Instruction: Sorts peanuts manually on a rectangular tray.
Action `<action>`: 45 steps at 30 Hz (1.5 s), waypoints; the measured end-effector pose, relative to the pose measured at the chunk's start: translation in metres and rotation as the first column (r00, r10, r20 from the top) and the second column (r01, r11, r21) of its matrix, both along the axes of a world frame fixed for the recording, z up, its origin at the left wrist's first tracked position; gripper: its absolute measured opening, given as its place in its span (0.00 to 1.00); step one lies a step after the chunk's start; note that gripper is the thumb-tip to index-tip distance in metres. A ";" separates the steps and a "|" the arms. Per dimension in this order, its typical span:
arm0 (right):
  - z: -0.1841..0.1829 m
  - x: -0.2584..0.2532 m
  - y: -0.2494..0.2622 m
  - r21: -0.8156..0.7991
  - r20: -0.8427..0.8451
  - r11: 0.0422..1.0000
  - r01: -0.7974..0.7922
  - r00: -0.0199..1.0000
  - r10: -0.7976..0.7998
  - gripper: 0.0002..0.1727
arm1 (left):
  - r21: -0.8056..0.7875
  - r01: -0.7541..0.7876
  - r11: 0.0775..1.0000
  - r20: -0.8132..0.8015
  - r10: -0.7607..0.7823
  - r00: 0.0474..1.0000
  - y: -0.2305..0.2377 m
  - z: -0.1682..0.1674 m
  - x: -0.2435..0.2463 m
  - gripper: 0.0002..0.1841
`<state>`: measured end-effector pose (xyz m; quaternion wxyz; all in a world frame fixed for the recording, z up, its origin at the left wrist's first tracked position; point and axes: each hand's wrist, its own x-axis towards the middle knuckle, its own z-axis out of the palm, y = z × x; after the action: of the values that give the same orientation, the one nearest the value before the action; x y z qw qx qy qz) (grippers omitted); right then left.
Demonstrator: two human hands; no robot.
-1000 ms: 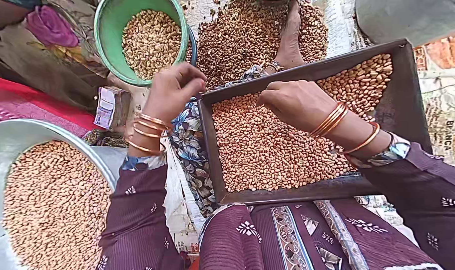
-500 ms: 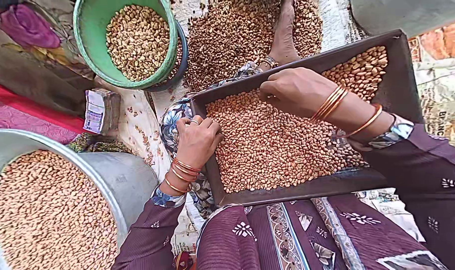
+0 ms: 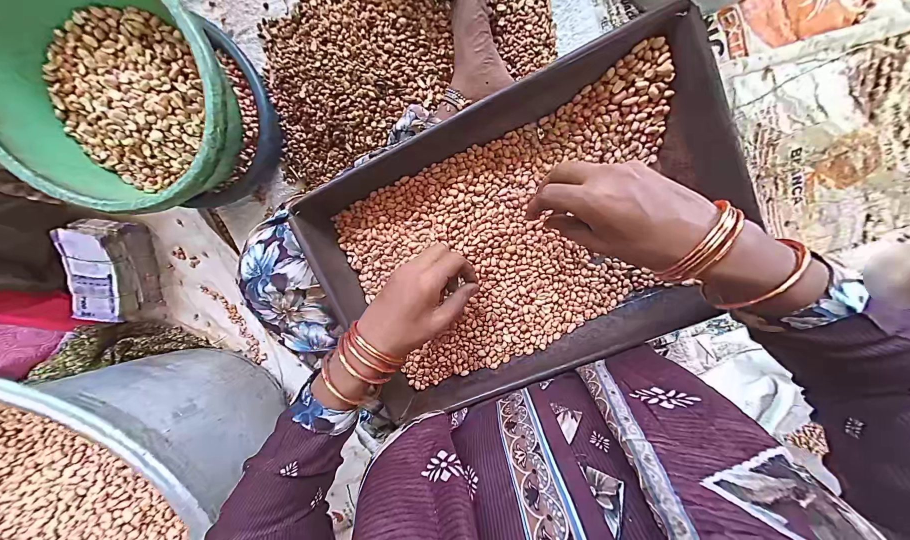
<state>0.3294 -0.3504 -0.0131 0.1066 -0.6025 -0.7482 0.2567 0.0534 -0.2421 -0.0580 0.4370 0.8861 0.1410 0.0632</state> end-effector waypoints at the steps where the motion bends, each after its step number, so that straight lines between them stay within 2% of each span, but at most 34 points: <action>1: -0.003 -0.002 -0.009 0.003 -0.043 1.000 -0.017 0.999 0.017 0.08 | 0.004 0.051 0.999 0.009 -0.051 0.999 -0.009 -0.002 0.002 0.10; 5: -0.017 -0.016 -0.044 -0.071 -0.158 0.991 -0.113 0.982 0.101 0.05 | 0.126 0.127 0.984 0.028 -0.131 0.991 -0.037 -0.010 0.012 0.12; 7: -0.020 -0.026 -0.056 -0.130 -0.146 0.985 -0.113 0.985 0.094 0.07 | 0.224 0.108 0.969 0.017 -0.115 0.993 -0.044 -0.013 0.014 0.13; 9: -0.027 -0.038 -0.065 -0.115 -0.097 0.991 -0.072 0.993 0.061 0.08 | 0.281 0.059 0.958 -0.003 -0.060 0.998 -0.045 -0.014 0.013 0.11; 11: -0.035 -0.045 -0.070 -0.037 -0.066 0.999 -0.039 0.997 0.036 0.06 | 0.276 0.015 0.961 -0.006 -0.014 1.000 -0.041 -0.011 0.012 0.10; 13: -0.036 -0.046 -0.071 -0.014 -0.071 0.999 -0.033 0.997 0.032 0.07 | 0.233 0.030 0.972 0.009 -0.033 0.999 -0.037 -0.008 0.010 0.10; 17: -0.034 -0.045 -0.068 -0.016 -0.074 0.999 -0.050 0.996 0.048 0.07 | 0.153 0.214 0.965 0.044 -0.223 0.974 -0.042 -0.008 0.005 0.13; 20: -0.033 -0.043 -0.066 -0.059 -0.057 0.996 -0.060 0.997 0.056 0.06 | 0.215 0.280 0.936 0.010 -0.289 0.957 -0.052 -0.011 0.002 0.13; 23: -0.027 -0.037 -0.064 -0.148 -0.107 0.987 -0.057 0.993 0.042 0.04 | 0.285 0.250 0.925 0.007 -0.263 0.965 -0.060 -0.014 0.000 0.12; 26: -0.027 -0.033 -0.067 -0.152 -0.167 0.987 -0.059 0.985 0.034 0.04 | 0.344 0.219 0.913 0.034 -0.245 0.969 -0.063 -0.014 -0.003 0.11; 29: -0.025 -0.031 -0.070 -0.165 -0.190 0.981 -0.097 0.980 0.065 0.07 | 0.337 0.182 0.924 0.054 -0.212 0.976 -0.065 -0.018 -0.003 0.11; 35: -0.023 -0.032 -0.074 -0.141 -0.203 0.984 -0.105 0.976 0.075 0.09 | 0.173 0.121 0.977 0.045 -0.131 0.990 -0.059 -0.020 -0.001 0.11; 37: -0.022 -0.032 -0.074 -0.143 -0.205 0.984 -0.102 0.976 0.071 0.08 | 0.018 0.074 0.997 0.032 -0.074 0.997 -0.053 -0.016 -0.001 0.11; 38: -0.022 -0.033 -0.075 -0.134 -0.208 0.985 -0.105 0.975 0.076 0.07 | -0.123 0.025 0.992 0.035 -0.021 0.999 -0.050 -0.013 -0.002 0.10; 39: -0.023 -0.035 -0.075 -0.116 -0.210 0.987 -0.114 0.974 0.088 0.07 | -0.304 -0.030 0.952 0.031 0.042 0.999 -0.048 -0.009 -0.003 0.10; 40: -0.023 -0.037 -0.077 -0.099 -0.219 0.987 -0.129 0.970 0.105 0.08 | -0.478 -0.080 0.875 0.014 0.099 0.995 -0.046 -0.006 -0.005 0.09; 42: -0.025 -0.044 -0.080 -0.080 -0.237 0.984 -0.161 0.962 0.138 0.08 | -0.680 -0.115 0.724 -0.006 0.151 0.989 -0.043 -0.004 -0.009 0.10; 43: -0.027 -0.047 -0.082 -0.077 -0.239 0.982 -0.171 0.960 0.148 0.07 | -0.690 -0.108 0.716 -0.004 0.145 0.989 -0.041 -0.003 -0.010 0.10; 45: -0.030 -0.052 -0.085 -0.080 -0.219 0.982 -0.170 0.964 0.149 0.07 | -0.565 -0.104 0.819 -0.009 0.119 0.993 -0.042 -0.001 -0.012 0.10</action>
<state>0.2773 -0.4352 -0.0431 0.1348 -0.5141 -0.7651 0.3636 0.0410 -0.2845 -0.0588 0.6766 0.7067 0.1990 0.0561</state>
